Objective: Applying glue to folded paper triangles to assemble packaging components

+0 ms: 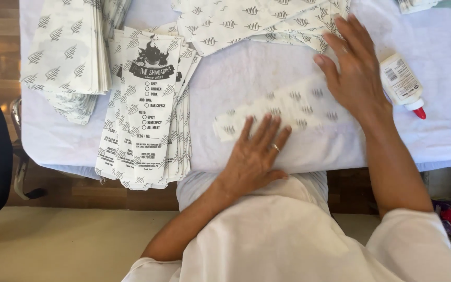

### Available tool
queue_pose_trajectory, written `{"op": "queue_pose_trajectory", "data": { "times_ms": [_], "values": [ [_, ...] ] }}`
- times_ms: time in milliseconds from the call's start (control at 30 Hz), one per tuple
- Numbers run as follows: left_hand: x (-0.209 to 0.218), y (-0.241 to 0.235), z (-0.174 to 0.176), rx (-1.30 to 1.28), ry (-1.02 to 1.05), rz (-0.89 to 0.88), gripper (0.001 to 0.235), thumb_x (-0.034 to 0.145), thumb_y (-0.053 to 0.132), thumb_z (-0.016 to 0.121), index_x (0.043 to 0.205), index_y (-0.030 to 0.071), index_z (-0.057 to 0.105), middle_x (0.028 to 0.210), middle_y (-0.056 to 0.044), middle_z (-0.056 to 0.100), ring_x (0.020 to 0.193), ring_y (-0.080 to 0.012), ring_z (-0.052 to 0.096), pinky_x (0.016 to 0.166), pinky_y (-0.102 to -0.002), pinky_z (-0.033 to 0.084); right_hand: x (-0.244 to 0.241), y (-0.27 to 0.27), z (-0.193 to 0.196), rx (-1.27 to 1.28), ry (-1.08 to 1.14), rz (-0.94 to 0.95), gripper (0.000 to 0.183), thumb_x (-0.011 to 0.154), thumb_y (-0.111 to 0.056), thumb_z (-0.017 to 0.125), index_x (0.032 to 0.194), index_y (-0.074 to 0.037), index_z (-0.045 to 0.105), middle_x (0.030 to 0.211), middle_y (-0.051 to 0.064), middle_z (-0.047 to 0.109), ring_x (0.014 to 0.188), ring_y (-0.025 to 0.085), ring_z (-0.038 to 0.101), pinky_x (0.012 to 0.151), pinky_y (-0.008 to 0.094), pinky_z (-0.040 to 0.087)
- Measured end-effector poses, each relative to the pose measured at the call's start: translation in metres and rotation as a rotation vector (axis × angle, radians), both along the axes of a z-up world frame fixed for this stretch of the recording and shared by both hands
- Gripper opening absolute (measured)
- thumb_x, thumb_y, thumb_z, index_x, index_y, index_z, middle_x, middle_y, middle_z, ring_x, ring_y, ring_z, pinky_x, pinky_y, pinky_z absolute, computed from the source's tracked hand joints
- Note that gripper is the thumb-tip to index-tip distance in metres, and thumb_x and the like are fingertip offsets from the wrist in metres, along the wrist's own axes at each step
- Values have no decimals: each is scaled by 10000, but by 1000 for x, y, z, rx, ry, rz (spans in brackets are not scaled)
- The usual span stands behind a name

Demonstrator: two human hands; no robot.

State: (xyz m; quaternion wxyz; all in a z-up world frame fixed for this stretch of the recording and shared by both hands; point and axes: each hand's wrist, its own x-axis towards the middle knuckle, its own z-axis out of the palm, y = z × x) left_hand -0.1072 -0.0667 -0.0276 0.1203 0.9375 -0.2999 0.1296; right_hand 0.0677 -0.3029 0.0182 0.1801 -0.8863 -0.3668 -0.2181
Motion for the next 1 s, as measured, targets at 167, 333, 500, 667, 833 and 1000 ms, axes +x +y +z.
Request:
{"op": "queue_pose_trajectory", "data": {
  "times_ms": [167, 333, 500, 667, 833, 1000],
  "values": [
    [-19, 24, 22, -213, -59, -75, 537, 881, -99, 695, 1388, 62, 621, 795, -19, 562, 782, -231, 536, 557, -365, 446, 65, 60, 15, -32, 107, 189, 393, 1105, 37, 644, 1465, 168, 556, 1479, 316, 554, 1320, 498, 499, 1093, 558, 404],
    [-5, 106, 61, -964, 399, 365, 144, 991, 107, 716, 1085, 84, 608, 1293, 25, 680, 553, -7, 376, 496, -180, 358, 105, 67, -34, -118, 212, 156, 593, 982, -249, 821, 1496, -16, 641, 1467, 253, 611, 1338, 412, 531, 1087, 498, 350],
    [-5, 165, 68, -808, 230, 780, 314, 1037, 65, 664, 1330, 62, 552, 745, -12, 584, 580, -120, 459, 542, -305, 412, 28, 43, -24, -155, -256, 64, 111, 1046, -105, 771, 1152, -79, 790, 1263, 60, 763, 1138, 329, 654, 906, 438, 465],
    [11, 172, 32, 11, -114, 962, 347, 933, 51, 793, 1255, 30, 663, 946, -135, 674, 879, -245, 611, 747, -321, 520, -57, 17, -35, -245, -338, -108, 122, 1107, -222, 689, 1045, -176, 782, 1195, 21, 797, 1173, 289, 718, 894, 377, 548],
    [37, 125, 25, -391, -273, 520, 162, 956, -97, 615, 939, -21, 756, 1067, -122, 653, 1060, -301, 659, 890, -329, 549, -80, -20, -32, -78, -24, -61, 177, 1016, -231, 798, 1121, -89, 803, 1259, 91, 774, 1265, 342, 691, 1012, 410, 526],
    [64, 58, 16, -495, -71, 40, 215, 1048, -69, 563, 1238, -123, 648, 1361, -267, 577, 1353, -446, 484, 1161, -552, 444, -66, -121, -17, -146, -23, -401, 368, 1087, 36, 788, 1427, 160, 725, 1407, 349, 667, 1252, 514, 543, 1029, 589, 440]
  ]
}}
